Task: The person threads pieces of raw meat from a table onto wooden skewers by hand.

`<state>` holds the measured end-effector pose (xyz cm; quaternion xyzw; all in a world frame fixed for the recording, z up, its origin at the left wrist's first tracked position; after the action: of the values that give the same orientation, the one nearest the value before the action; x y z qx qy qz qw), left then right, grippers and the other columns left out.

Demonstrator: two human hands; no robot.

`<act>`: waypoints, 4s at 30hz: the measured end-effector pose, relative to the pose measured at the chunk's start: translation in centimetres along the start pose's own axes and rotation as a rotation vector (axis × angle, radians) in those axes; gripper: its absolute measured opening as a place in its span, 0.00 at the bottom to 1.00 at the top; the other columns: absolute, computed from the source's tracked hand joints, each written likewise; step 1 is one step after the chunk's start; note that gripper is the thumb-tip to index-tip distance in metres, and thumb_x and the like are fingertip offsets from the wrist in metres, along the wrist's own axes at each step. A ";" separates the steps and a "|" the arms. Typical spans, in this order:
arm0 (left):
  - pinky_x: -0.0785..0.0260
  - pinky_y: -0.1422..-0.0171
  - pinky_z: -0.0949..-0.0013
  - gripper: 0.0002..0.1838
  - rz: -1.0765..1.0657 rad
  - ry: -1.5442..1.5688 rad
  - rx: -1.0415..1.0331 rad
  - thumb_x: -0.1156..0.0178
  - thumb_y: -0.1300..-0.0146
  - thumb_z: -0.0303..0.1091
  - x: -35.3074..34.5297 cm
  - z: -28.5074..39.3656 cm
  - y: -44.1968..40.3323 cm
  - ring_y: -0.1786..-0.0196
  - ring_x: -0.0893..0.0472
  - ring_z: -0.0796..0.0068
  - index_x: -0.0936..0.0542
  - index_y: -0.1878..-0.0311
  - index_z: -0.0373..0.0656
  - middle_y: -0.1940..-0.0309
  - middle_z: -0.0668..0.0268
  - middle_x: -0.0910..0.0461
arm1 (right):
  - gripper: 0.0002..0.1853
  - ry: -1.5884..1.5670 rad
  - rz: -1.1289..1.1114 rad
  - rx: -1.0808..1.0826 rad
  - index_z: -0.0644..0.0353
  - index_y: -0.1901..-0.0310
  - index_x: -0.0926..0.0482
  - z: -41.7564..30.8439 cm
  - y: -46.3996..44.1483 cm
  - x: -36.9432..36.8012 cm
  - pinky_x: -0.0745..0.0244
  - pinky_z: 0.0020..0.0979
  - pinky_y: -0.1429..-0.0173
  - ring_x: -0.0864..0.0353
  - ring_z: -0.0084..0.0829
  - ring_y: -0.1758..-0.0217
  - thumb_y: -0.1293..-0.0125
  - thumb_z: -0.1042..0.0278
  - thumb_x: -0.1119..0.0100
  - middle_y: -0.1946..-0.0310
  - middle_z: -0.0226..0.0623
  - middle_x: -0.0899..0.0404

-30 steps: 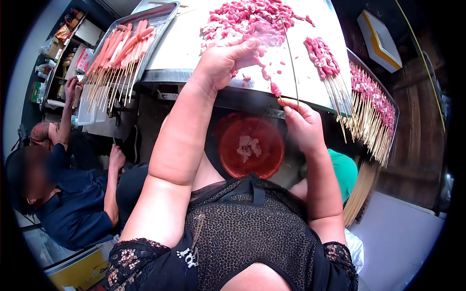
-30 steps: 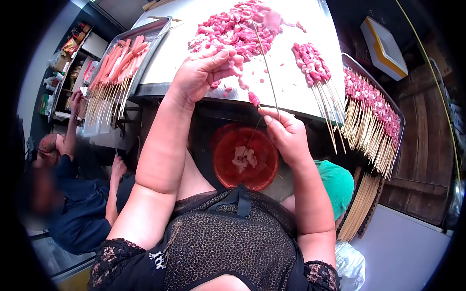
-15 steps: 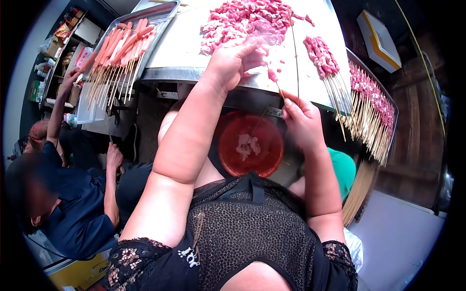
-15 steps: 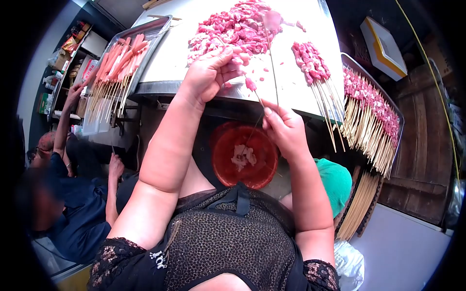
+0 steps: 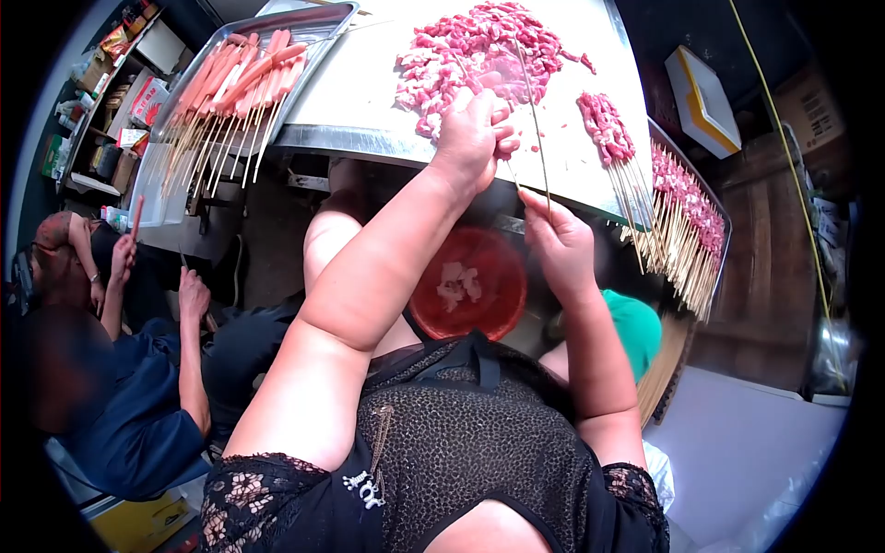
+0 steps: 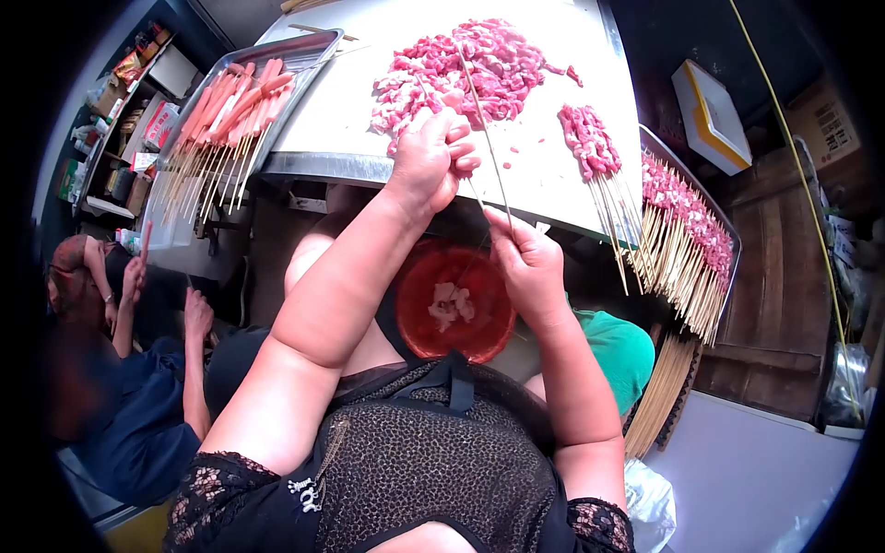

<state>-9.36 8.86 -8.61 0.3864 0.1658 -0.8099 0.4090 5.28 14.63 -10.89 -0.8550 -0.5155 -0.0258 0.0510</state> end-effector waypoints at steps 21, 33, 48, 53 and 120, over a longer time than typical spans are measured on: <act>0.26 0.45 0.62 0.20 -0.307 -0.291 0.240 0.48 0.32 0.40 -6.7 -1.1 6.4 0.49 0.22 0.65 0.30 0.46 0.33 0.56 0.55 0.22 | 0.14 -0.363 0.091 0.006 0.63 0.47 0.24 -2.5 5.1 2.6 0.40 0.13 0.74 0.36 0.10 0.77 0.33 0.74 0.49 0.77 0.22 0.29; 0.27 0.50 0.64 0.24 -0.182 -0.578 0.181 0.54 0.31 0.49 -5.0 0.3 1.2 0.58 0.19 0.67 0.29 0.47 0.36 0.58 0.55 0.20 | 0.13 -0.104 0.146 0.065 0.63 0.49 0.22 -3.9 4.1 5.7 0.35 0.17 0.70 0.33 0.12 0.74 0.34 0.74 0.47 0.76 0.22 0.29; 0.28 0.54 0.73 0.14 -0.297 -1.647 -0.208 0.41 0.47 0.20 -3.6 3.8 -2.9 0.62 0.19 0.72 0.18 0.56 0.39 0.68 0.61 0.21 | 0.14 0.754 0.296 0.278 0.61 0.51 0.22 -9.6 0.1 10.8 0.29 0.29 0.66 0.22 0.29 0.71 0.33 0.64 0.48 0.75 0.35 0.23; 0.29 0.54 0.61 0.05 -0.304 -2.198 -0.381 0.44 0.46 0.27 -3.6 1.5 -2.6 0.60 0.22 0.57 0.20 0.70 0.39 0.68 0.56 0.21 | 0.17 -0.097 0.004 -0.053 0.65 0.47 0.27 -4.1 -2.7 6.9 0.39 0.17 0.71 0.34 0.14 0.76 0.29 0.62 0.53 0.80 0.25 0.29; 0.22 0.49 0.61 0.12 0.114 -0.215 0.004 0.52 0.31 0.33 -0.1 2.3 -2.5 0.56 0.18 0.61 0.27 0.52 0.34 0.61 0.51 0.20 | 0.13 0.309 0.140 0.338 0.60 0.51 0.20 -1.4 -1.0 5.2 0.34 0.18 0.70 0.32 0.14 0.76 0.38 0.76 0.44 0.77 0.26 0.25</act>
<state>-12.48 9.09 -7.15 0.3068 0.0971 -0.8223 0.4692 6.83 19.49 -8.95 -0.8538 -0.4381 -0.0660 0.2735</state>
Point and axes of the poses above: each hand's wrist, its own y-axis away from the middle knuckle, its own x-axis out of the back of the hand, z = x × y, the point moved 10 cm from there along -y, towards the middle knuckle
